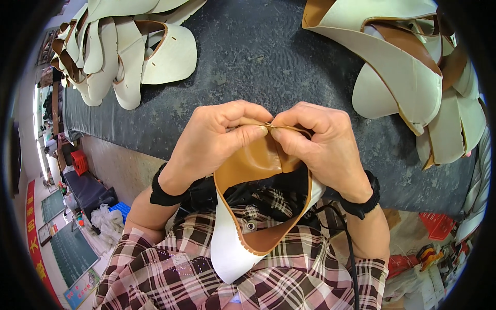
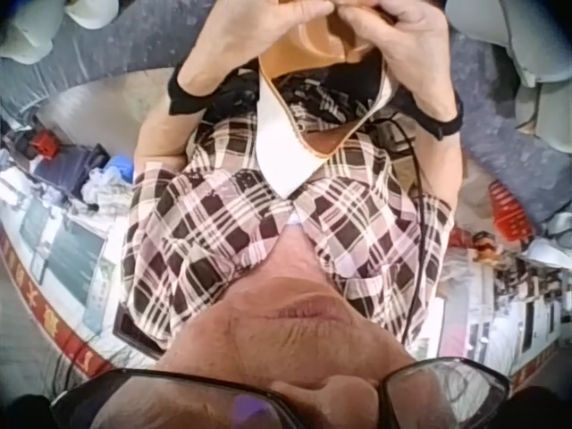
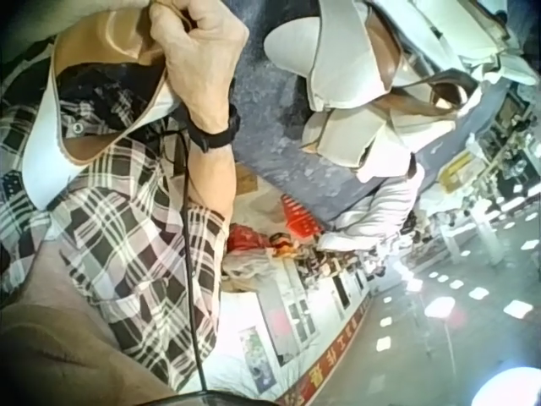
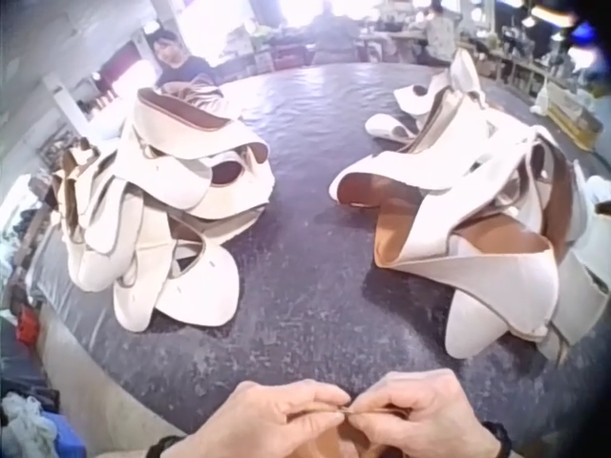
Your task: Inspecting and manually adjusting shoe uppers at a factory workstation.
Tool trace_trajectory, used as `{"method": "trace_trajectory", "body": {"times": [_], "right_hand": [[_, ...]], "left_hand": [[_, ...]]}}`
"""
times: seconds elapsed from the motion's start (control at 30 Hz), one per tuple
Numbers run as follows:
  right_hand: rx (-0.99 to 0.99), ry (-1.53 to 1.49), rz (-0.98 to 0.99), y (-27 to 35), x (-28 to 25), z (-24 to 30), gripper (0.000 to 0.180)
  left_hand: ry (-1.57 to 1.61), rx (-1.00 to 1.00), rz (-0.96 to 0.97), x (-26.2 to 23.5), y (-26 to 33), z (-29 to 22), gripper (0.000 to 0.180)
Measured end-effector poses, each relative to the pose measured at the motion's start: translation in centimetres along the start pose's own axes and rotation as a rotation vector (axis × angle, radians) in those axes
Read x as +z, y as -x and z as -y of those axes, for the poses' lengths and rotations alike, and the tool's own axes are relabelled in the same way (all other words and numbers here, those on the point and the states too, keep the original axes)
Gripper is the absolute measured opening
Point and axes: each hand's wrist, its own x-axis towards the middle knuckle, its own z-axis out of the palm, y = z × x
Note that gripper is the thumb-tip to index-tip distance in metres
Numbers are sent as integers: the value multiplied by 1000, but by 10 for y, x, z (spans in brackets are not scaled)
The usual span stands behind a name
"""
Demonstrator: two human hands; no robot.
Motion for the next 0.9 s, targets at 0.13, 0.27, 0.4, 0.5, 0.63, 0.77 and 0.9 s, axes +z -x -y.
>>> {"method": "trace_trajectory", "body": {"times": [0.13, 0.27, 0.4, 0.5, 0.63, 0.77, 0.9], "right_hand": [[25, -74, 0, 3, -3, 2, 4], [-18, -76, 14, 4, -7, 1, 4], [-69, -49, 28, 7, -9, 3, 2], [-250, 65, -20, 7, -12, -1, 3], [-258, 102, -52, 13, -14, 8, 6], [-268, 117, -69, 17, -10, 8, 5], [-120, -45, -137, 24, -3, 11, 4]], "left_hand": [[15, -8, -30, 6, 3, -4, 17], [-65, 7, -50, 11, 4, -7, 16], [62, -31, -54, 15, 6, -7, 12], [577, -156, 2, 19, 8, -6, 9], [743, -177, -10, 26, 15, -11, 7], [124, 62, -250, 38, 27, -18, 8], [-396, 459, -519, 50, 34, -9, 9]]}}
